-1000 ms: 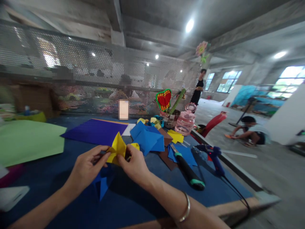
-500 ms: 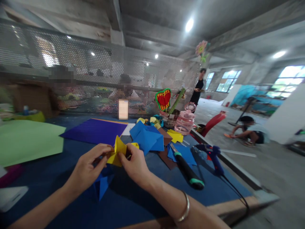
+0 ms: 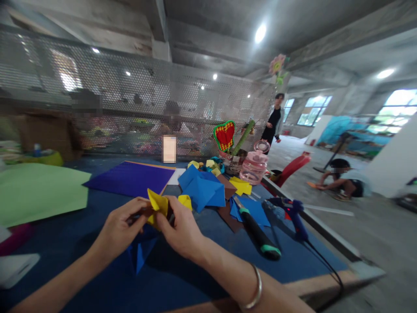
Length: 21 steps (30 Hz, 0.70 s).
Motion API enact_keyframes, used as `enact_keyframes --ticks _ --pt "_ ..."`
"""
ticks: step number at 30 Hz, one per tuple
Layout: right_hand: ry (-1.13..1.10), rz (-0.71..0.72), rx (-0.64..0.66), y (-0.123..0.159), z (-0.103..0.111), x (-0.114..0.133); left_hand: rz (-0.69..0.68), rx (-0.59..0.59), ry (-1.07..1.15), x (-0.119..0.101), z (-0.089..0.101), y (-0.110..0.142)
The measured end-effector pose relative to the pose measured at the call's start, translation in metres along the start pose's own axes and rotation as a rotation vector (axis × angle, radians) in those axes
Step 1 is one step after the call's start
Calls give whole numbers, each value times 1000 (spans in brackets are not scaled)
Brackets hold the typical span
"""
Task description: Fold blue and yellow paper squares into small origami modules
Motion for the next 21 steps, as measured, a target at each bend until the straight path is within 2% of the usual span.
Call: enact_keyframes --ticks 5,8,11,14,21 --pt "108 90 43 -1 -4 7 -28 -35 -56 -3 3 1" --pt "124 107 44 -2 -4 5 37 -40 -62 0 2 1" --pt "110 76 27 -2 -3 0 133 -69 -5 7 3 0" --pt "89 33 23 -3 -3 -4 172 -105 53 10 7 0" --pt "-14 -106 36 -2 -7 -20 67 -76 25 -7 8 0"
Point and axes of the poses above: each hand's wrist, its own y-axis away from the middle knuckle, its own z-axis out of the back of the hand, x = y × z, the point moved 9 cm from there along -y, towards the middle knuckle, and after that the axes turned 5 degrees about z, right-handed, at the moved point
